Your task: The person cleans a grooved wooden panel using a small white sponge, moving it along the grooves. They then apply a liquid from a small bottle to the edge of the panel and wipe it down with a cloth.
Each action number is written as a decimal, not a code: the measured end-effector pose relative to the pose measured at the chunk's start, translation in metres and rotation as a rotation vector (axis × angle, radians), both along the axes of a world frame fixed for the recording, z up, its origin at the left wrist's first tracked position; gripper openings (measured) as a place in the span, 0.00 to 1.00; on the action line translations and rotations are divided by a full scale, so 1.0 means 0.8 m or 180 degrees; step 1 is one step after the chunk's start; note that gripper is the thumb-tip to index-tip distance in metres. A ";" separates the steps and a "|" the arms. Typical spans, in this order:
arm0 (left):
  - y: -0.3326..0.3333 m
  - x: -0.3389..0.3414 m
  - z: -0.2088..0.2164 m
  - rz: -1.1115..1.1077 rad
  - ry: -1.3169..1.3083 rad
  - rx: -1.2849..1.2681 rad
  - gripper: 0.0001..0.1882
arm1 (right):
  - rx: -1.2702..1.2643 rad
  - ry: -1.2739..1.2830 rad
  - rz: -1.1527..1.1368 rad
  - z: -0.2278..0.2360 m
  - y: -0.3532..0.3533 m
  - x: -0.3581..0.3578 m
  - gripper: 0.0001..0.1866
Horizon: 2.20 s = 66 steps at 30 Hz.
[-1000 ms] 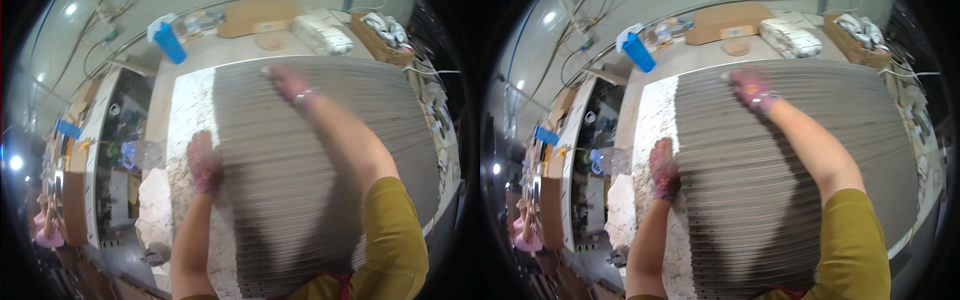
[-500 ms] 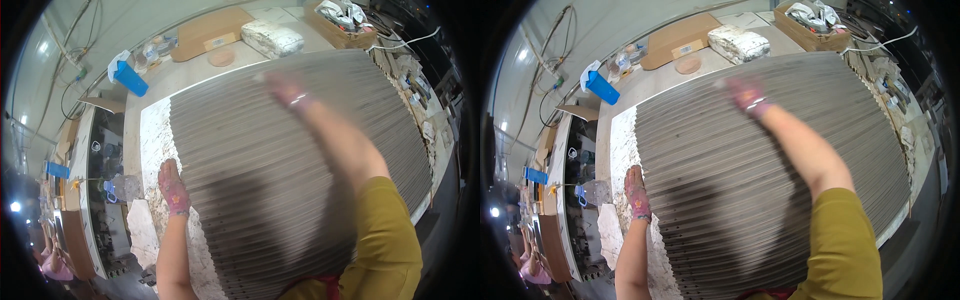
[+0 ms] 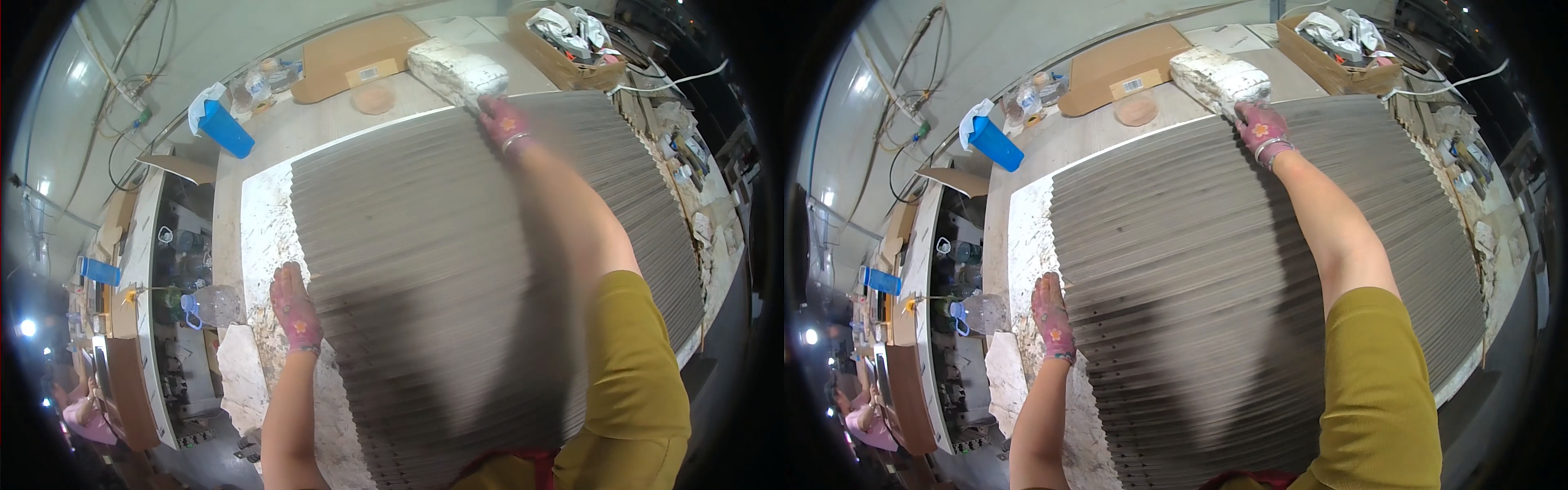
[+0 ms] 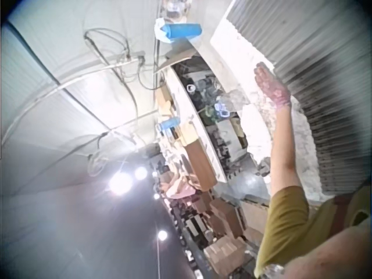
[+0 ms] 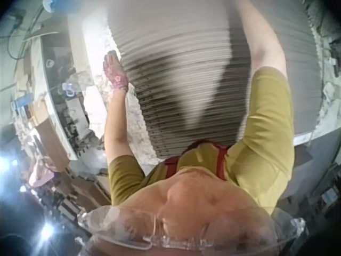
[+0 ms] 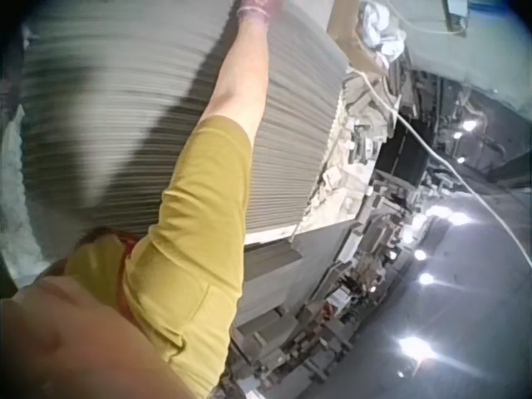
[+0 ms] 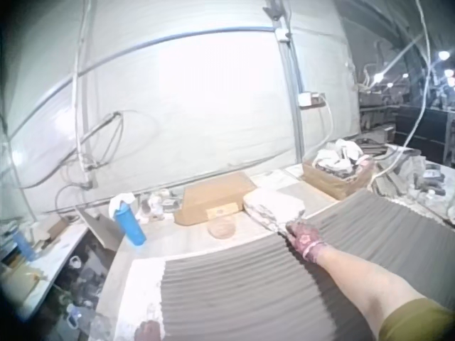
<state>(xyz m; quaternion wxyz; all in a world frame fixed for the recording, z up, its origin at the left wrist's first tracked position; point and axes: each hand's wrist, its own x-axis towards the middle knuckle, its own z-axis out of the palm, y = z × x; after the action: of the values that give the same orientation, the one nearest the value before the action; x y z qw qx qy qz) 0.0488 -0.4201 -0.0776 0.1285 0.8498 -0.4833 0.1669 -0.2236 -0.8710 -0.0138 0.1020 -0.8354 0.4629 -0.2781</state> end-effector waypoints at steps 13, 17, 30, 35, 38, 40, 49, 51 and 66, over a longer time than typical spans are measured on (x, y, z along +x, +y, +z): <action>0.003 0.004 0.003 -0.0115 0.0124 0.0119 0.30 | 0.0124 0.0254 0.1731 0.033 0.266 0.310 0.14; 0.005 0.001 0.011 -0.0001 0.0375 0.0031 0.29 | -0.0110 0.0485 0.1792 0.045 0.213 0.268 0.16; 0.007 -0.010 0.017 0.0017 0.0383 0.0030 0.34 | -0.0555 0.1068 0.1301 0.034 0.184 0.294 0.12; 0.005 -0.007 0.005 0.0015 0.0360 0.0030 0.34 | -0.0702 0.0842 0.1855 0.027 0.244 0.333 0.13; 0.005 -0.008 0.010 0.0023 0.0364 0.0079 0.34 | -0.0623 0.1311 0.1135 0.024 0.201 0.335 0.13; 0.004 -0.010 0.017 0.0063 0.0435 0.0105 0.34 | -0.0331 0.1176 0.1018 0.036 0.161 0.323 0.12; 0.007 -0.005 0.008 0.0093 0.0133 0.0059 0.25 | -0.0674 0.1011 0.1127 0.020 0.181 0.313 0.12; -0.012 -0.013 0.013 0.0016 0.0127 0.0028 0.25 | -0.0366 0.0578 0.1037 -0.022 0.114 0.303 0.11; 0.004 -0.008 0.008 0.0079 0.0208 0.0016 0.28 | -0.0222 0.0636 0.1072 0.001 0.101 0.211 0.11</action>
<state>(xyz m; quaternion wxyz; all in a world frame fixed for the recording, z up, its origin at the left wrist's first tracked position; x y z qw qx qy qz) 0.0423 -0.4165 -0.0713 0.1400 0.8610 -0.4687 0.1394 -0.0548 -0.7900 -0.0127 0.0716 -0.9275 0.3146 -0.1887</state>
